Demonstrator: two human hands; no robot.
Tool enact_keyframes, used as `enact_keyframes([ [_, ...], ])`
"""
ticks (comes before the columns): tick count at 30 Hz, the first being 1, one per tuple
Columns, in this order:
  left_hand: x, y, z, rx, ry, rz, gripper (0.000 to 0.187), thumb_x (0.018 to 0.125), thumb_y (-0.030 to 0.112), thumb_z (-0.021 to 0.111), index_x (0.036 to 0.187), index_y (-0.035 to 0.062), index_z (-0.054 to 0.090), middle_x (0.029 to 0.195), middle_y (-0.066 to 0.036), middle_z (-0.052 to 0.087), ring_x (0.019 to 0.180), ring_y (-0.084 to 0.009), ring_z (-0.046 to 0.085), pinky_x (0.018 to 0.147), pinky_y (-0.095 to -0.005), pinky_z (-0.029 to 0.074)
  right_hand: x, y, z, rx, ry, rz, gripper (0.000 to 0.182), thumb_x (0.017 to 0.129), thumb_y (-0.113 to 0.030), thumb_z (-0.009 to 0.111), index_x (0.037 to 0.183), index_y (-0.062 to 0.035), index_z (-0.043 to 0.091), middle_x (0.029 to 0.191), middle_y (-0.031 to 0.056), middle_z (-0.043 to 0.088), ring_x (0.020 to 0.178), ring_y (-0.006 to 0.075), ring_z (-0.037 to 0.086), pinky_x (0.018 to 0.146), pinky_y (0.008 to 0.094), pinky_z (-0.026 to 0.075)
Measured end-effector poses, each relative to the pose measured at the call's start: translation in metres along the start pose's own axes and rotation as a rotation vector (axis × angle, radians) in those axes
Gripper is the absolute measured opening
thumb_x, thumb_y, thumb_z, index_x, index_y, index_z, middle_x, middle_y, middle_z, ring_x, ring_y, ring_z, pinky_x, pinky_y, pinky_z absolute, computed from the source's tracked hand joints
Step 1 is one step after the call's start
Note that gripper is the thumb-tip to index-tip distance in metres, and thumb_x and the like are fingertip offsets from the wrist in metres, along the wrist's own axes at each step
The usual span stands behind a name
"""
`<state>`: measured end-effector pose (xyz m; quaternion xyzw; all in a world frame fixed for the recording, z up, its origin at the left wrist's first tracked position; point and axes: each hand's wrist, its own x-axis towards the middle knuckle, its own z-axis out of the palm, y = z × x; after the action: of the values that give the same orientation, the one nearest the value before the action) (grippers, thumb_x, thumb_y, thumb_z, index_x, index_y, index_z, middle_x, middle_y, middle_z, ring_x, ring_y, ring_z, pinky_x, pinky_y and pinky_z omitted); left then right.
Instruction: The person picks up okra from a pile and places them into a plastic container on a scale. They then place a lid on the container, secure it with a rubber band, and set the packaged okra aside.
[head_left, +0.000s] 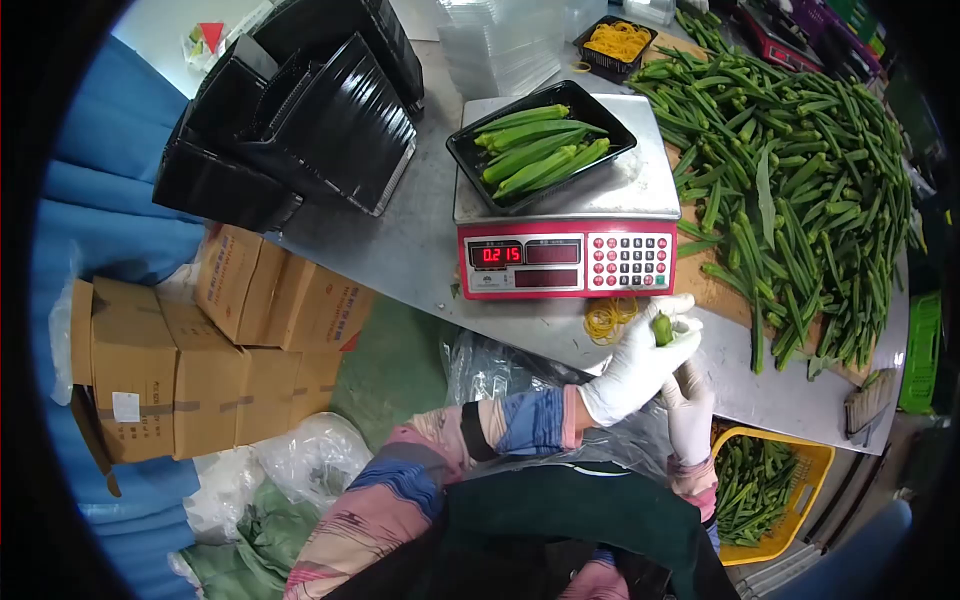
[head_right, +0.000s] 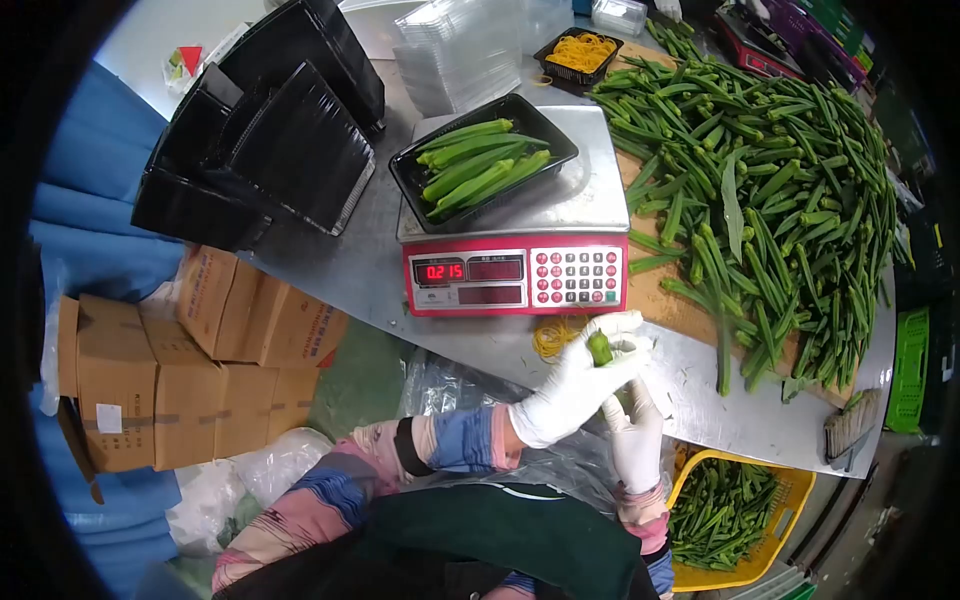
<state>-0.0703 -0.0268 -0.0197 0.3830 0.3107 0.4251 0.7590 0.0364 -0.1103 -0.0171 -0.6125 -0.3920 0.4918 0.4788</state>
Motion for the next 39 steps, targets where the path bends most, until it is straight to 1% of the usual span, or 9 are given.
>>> enact_keyframes([
  [3, -0.001, -0.025, -0.001, 0.195, -0.007, 0.144, 0.046, 0.095, 0.002, 0.068, 0.138, 0.0026, 0.052, 0.118, -0.005, 0.061, 0.110, -0.0119, 0.058, 0.096, -0.0273, 0.049, 0.001, 0.020, -0.004, -0.139, -0.028, -0.023, 0.044, 0.101, -0.010, 0.063, 0.140, 0.0048, 0.052, 0.128, 0.0109, 0.064, 0.116, 0.0168, 0.059, 0.101, 0.0299, 0.046],
  [9, -0.017, 0.042, -0.021, 0.332, -0.064, -0.241, 0.083, 0.098, 0.017, 0.066, 0.161, 0.0020, 0.015, 0.157, -0.020, 0.038, 0.143, -0.0251, 0.042, 0.110, -0.0320, 0.042, 0.022, 0.019, -0.022, -0.202, 0.141, -0.054, 0.039, 0.098, -0.002, 0.057, 0.137, 0.0023, 0.056, 0.128, 0.0165, 0.065, 0.118, 0.0227, 0.060, 0.102, 0.0332, 0.045],
  [13, -0.023, 0.122, -0.043, 0.339, -0.381, -0.049, 0.058, 0.099, 0.003, 0.061, 0.153, 0.0004, 0.039, 0.149, -0.014, 0.049, 0.140, -0.0195, 0.045, 0.114, -0.0344, 0.039, 0.042, 0.054, -0.065, -0.795, 0.353, -0.373, 0.042, 0.090, 0.001, 0.059, 0.132, -0.0034, 0.059, 0.110, 0.0177, 0.063, 0.103, 0.0354, 0.063, 0.092, 0.0407, 0.049],
  [18, 0.042, 0.264, -0.087, 0.966, -0.037, 0.476, 0.032, 0.101, 0.011, 0.060, 0.131, -0.0001, 0.062, 0.118, -0.005, 0.069, 0.115, -0.0130, 0.061, 0.105, -0.0295, 0.046, 0.047, 0.059, -0.073, -1.044, 0.393, -0.296, 0.049, 0.080, -0.007, 0.074, 0.128, -0.0063, 0.062, 0.108, 0.0162, 0.061, 0.101, 0.0361, 0.057, 0.090, 0.0453, 0.045],
  [24, 0.205, 0.365, -0.198, 1.142, 0.162, 0.575, 0.031, 0.102, 0.017, 0.059, 0.124, -0.0038, 0.065, 0.112, -0.009, 0.072, 0.105, -0.0136, 0.065, 0.097, -0.0276, 0.049, 0.044, 0.058, -0.070, -1.060, 0.363, -0.223, 0.065, 0.068, -0.015, 0.086, 0.127, -0.0054, 0.063, 0.111, 0.0152, 0.061, 0.103, 0.0367, 0.056, 0.093, 0.0452, 0.044],
  [27, 0.245, 0.383, -0.214, 1.396, 0.212, 0.592, 0.033, 0.103, 0.022, 0.059, 0.122, -0.0024, 0.067, 0.110, -0.008, 0.073, 0.104, -0.0152, 0.065, 0.096, -0.0294, 0.049, 0.043, 0.058, -0.070, -1.024, 0.350, -0.196, 0.067, 0.067, -0.015, 0.087, 0.128, -0.0048, 0.062, 0.112, 0.0159, 0.061, 0.103, 0.0372, 0.055, 0.093, 0.0449, 0.044],
  [30, 0.276, 0.377, -0.216, 1.532, 0.166, 0.638, 0.043, 0.101, 0.040, 0.050, 0.120, 0.0073, 0.070, 0.114, -0.018, 0.071, 0.109, -0.0371, 0.066, 0.094, -0.0415, 0.050, 0.045, 0.064, -0.069, -0.996, 0.373, -0.276, 0.065, 0.068, -0.011, 0.085, 0.128, -0.0037, 0.062, 0.113, 0.0167, 0.060, 0.103, 0.0382, 0.055, 0.093, 0.0458, 0.045],
  [34, 0.316, 0.358, -0.223, 1.657, 0.276, 0.657, 0.048, 0.098, 0.044, 0.052, 0.133, 0.0115, 0.062, 0.129, -0.017, 0.065, 0.117, -0.0381, 0.061, 0.098, -0.0436, 0.048, 0.046, 0.068, -0.072, -0.982, 0.368, -0.291, 0.062, 0.069, -0.010, 0.084, 0.126, -0.0022, 0.062, 0.115, 0.0176, 0.061, 0.104, 0.0384, 0.055, 0.093, 0.0464, 0.044],
  [39, 0.341, 0.357, -0.222, 1.766, 0.441, 0.615, 0.039, 0.092, 0.042, 0.060, 0.111, 0.0102, 0.074, 0.106, -0.020, 0.072, 0.101, -0.0377, 0.068, 0.089, -0.0440, 0.051, 0.044, 0.068, -0.070, -0.922, 0.380, -0.275, 0.060, 0.070, -0.010, 0.084, 0.125, -0.0025, 0.062, 0.113, 0.0169, 0.060, 0.105, 0.0378, 0.055, 0.095, 0.0468, 0.043],
])
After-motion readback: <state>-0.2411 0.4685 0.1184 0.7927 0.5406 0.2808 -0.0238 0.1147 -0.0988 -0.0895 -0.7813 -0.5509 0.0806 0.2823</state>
